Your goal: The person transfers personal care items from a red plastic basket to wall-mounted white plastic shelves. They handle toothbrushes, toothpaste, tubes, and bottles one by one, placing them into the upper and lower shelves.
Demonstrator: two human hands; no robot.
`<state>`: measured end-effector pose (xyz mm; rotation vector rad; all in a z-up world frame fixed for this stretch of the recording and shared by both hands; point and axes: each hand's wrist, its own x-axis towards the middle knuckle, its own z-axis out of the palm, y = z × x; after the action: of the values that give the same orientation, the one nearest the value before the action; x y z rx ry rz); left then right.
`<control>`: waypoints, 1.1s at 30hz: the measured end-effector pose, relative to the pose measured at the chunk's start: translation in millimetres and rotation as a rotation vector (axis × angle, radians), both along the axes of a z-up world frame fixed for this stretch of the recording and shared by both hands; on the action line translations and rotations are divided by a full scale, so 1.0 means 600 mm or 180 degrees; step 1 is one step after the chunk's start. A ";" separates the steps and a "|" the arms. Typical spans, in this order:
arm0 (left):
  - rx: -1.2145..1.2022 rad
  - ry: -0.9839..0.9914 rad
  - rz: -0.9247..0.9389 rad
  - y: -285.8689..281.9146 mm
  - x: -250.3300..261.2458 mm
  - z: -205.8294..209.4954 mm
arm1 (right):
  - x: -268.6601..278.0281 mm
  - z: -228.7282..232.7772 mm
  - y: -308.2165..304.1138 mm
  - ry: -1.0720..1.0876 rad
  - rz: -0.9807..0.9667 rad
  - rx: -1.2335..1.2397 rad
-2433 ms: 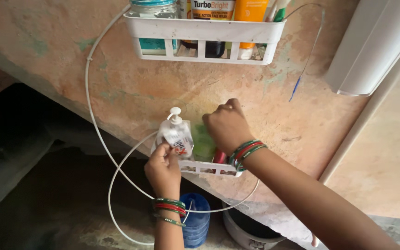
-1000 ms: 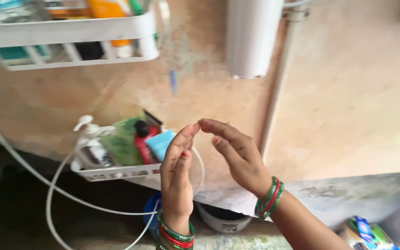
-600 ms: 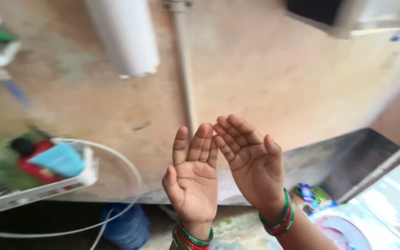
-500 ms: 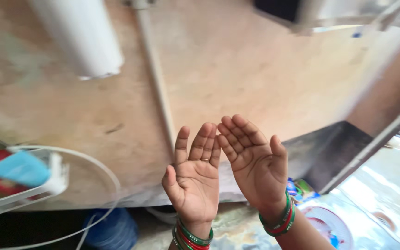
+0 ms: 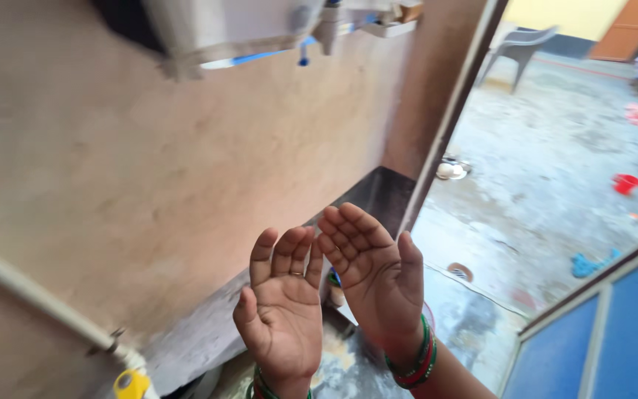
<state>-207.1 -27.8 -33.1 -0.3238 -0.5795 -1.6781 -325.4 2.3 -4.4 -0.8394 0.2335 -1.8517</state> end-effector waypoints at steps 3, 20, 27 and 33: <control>-0.0011 -0.0055 -0.0214 -0.003 -0.026 -0.003 | -0.020 -0.003 0.012 0.0035 -0.0305 -0.0125; -0.0222 -0.0412 -0.1308 -0.044 -0.176 -0.027 | -0.149 -0.051 0.037 -0.0051 -0.1555 0.0101; -0.0121 -0.0696 -0.1319 -0.112 -0.366 -0.093 | -0.335 -0.115 -0.027 -0.0048 -0.1593 0.0264; 0.0379 -0.0905 -0.1457 -0.202 -0.614 -0.276 | -0.588 -0.276 -0.111 -0.0058 -0.1617 0.0733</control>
<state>-575.7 -149.3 -198.5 -0.1351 -0.6432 -2.2136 -678.1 -64.0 -169.9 -0.6383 0.6859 -2.2440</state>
